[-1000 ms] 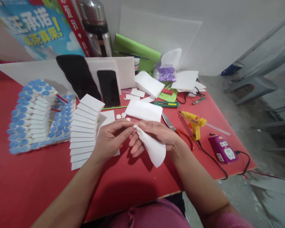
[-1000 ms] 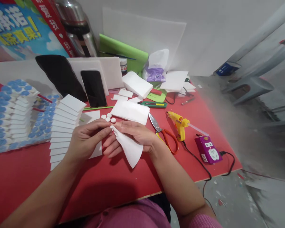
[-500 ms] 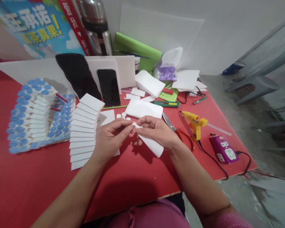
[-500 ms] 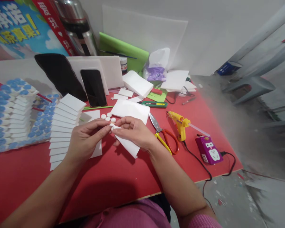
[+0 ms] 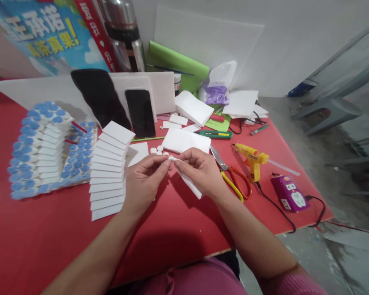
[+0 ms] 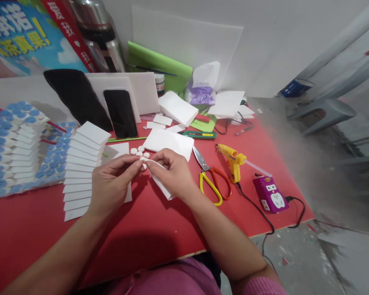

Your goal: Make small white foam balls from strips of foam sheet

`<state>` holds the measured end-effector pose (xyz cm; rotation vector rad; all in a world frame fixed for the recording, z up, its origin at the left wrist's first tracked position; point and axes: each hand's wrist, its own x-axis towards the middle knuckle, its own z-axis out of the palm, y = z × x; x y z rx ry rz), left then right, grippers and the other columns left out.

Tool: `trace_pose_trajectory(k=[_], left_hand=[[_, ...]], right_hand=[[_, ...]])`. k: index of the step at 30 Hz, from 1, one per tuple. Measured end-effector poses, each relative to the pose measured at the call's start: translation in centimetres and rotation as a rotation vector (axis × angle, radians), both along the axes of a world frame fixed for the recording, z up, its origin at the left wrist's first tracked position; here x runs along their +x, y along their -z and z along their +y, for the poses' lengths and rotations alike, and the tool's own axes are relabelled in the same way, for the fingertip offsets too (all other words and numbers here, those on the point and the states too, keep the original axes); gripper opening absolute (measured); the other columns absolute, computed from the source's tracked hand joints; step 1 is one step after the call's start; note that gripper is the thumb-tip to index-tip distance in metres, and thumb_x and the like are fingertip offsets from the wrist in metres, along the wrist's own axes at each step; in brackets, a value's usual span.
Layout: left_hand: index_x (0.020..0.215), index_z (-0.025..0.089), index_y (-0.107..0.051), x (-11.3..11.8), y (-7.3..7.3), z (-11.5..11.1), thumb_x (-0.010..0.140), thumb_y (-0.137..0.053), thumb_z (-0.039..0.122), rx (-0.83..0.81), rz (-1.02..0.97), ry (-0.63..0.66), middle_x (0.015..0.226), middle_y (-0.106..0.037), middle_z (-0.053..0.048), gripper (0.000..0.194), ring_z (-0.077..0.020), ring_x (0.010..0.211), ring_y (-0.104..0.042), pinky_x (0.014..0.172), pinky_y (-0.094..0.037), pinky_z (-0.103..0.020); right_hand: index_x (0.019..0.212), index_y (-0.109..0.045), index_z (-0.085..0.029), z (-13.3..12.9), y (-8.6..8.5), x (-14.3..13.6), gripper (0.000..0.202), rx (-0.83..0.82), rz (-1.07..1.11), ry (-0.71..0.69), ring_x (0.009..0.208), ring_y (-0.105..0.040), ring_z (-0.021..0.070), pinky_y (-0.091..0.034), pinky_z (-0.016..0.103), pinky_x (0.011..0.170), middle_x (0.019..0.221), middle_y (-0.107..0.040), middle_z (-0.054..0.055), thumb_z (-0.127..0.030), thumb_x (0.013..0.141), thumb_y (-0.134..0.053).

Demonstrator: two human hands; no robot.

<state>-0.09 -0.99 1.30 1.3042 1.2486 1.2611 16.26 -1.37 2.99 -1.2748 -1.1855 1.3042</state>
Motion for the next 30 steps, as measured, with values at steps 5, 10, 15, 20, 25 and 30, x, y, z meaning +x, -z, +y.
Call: trace_pose_trajectory(k=[5, 10, 15, 20, 25, 30], left_hand=[[0.090, 0.022, -0.081, 0.6, 0.0, -0.5, 0.088, -0.078, 0.023, 0.217, 0.154, -0.064, 0.088, -0.079, -0.002, 0.004, -0.0168, 0.082, -0.071, 0.081, -0.057, -0.031], [0.094, 0.023, -0.081, 0.5, 0.1, -0.6, 0.093, -0.071, 0.021, 0.434, 0.367, -0.078, 0.089, -0.080, -0.004, 0.011, -0.0195, 0.083, -0.073, 0.078, -0.058, -0.033], [0.104, 0.023, -0.082, 0.3, 0.5, -0.7, 0.092, -0.070, 0.018, 0.539, 0.461, -0.071, 0.107, -0.083, -0.008, 0.018, -0.0246, 0.098, -0.076, 0.092, -0.059, -0.039], [0.098, 0.022, -0.081, 0.3, -0.1, -0.4, 0.095, -0.069, 0.021, 0.409, 0.285, 0.023, 0.097, -0.081, -0.006, 0.012, -0.0207, 0.092, -0.074, 0.086, -0.058, -0.034], [0.096, 0.020, -0.081, -0.5, -0.4, 0.7, 0.091, -0.077, 0.027, 0.075, -0.047, 0.199, 0.083, -0.076, -0.002, 0.010, -0.0165, 0.071, -0.072, 0.074, -0.059, -0.031], [0.094, 0.021, -0.084, -0.7, -0.4, 1.0, 0.089, -0.077, 0.023, 0.107, -0.034, 0.226, 0.080, -0.077, -0.003, 0.009, -0.0171, 0.074, -0.072, 0.078, -0.057, -0.032]], right_hand=[[0.077, -0.064, -0.021, -0.8, 0.4, -0.9, 0.014, 0.224, -0.231, 0.122, 0.061, -0.053, 0.0119, -0.043, 0.026, 0.061, 0.067, -0.062, -0.004, -0.029, 0.088, -0.068], [0.086, -0.071, -0.021, -1.2, 0.5, -1.1, 0.015, 0.245, -0.218, 0.110, 0.068, -0.062, 0.0159, -0.050, 0.029, 0.067, 0.077, -0.071, 0.002, -0.035, 0.092, -0.070], [0.090, -0.073, -0.021, -1.1, 0.3, -0.6, 0.017, 0.218, -0.172, 0.111, 0.071, -0.065, 0.0169, -0.051, 0.029, 0.067, 0.079, -0.073, 0.002, -0.038, 0.093, -0.071], [0.085, -0.071, -0.020, -0.5, 0.1, 0.3, 0.017, 0.256, -0.158, 0.029, 0.071, -0.066, 0.0166, -0.050, 0.029, 0.068, 0.078, -0.074, 0.002, -0.034, 0.094, -0.072], [0.087, -0.072, -0.021, 0.0, 0.3, 0.9, 0.018, 0.290, -0.177, -0.065, 0.071, -0.065, 0.0160, -0.049, 0.030, 0.067, 0.083, -0.075, 0.003, -0.037, 0.094, -0.071], [0.088, -0.071, -0.021, -0.1, 0.3, 0.9, 0.017, 0.261, -0.186, -0.081, 0.072, -0.066, 0.0159, -0.050, 0.029, 0.068, 0.081, -0.075, 0.002, -0.036, 0.095, -0.069]])
